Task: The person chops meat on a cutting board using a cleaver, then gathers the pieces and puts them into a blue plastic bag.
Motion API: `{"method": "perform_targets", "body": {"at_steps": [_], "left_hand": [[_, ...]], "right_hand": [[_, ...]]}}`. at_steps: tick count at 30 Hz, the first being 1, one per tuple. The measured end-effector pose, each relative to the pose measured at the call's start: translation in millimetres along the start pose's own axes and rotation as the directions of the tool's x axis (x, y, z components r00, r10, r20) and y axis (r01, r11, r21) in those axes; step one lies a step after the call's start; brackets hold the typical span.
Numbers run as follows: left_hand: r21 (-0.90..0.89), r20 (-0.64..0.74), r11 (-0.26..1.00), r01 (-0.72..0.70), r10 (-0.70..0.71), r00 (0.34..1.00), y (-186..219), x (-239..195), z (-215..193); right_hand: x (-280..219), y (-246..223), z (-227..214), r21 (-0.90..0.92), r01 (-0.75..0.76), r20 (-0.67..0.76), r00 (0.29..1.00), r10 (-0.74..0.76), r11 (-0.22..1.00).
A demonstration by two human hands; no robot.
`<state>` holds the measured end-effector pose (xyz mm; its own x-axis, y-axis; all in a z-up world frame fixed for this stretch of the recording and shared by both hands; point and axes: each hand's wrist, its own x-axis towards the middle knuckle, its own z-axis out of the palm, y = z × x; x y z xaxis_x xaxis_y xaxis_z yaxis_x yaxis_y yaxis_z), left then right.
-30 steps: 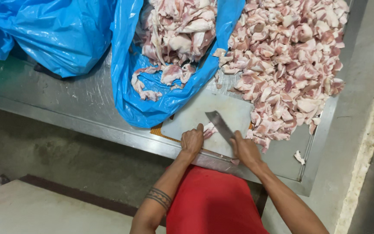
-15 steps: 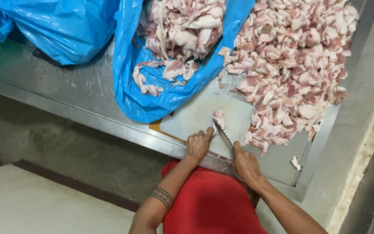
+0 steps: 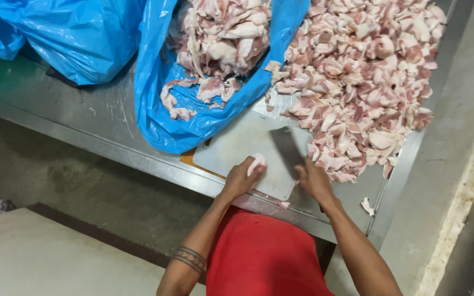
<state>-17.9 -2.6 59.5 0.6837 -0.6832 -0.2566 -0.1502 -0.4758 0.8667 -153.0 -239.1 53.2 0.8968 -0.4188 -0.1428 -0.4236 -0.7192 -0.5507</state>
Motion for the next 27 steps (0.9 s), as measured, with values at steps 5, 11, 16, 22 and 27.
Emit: {"method": "perform_targets", "body": {"at_steps": [5,11,16,22,27], "left_hand": [[-0.474,0.057,0.88,-0.043,0.08,0.995,12.3,12.8,32.8],[0.158,-0.085,0.984,0.078,-0.065,0.994,-33.4,19.7,27.6],[0.112,-0.035,0.993,-0.026,0.03,0.999,-23.7,42.8,6.1],[0.442,-0.11,0.896,-0.044,0.102,0.989,-17.1,22.8,-1.7],[0.602,-0.017,0.784,-0.151,0.202,0.979,-33.7,5.3,11.7]], "right_hand": [[-6.8,13.1,-51.9,0.325,-0.404,-0.05,0.896,0.442,0.855],[-19.0,-4.5,-37.8,0.27,-0.484,0.037,0.869,0.493,0.833],[-44.2,-29.1,-15.8,0.084,-0.089,-0.142,0.985,0.1,0.993],[-61.0,-114.7,7.6,-0.015,-0.246,0.217,0.945,0.244,0.969],[-65.2,-120.5,21.4,-0.165,-0.238,0.257,0.927,0.275,0.957]]}}
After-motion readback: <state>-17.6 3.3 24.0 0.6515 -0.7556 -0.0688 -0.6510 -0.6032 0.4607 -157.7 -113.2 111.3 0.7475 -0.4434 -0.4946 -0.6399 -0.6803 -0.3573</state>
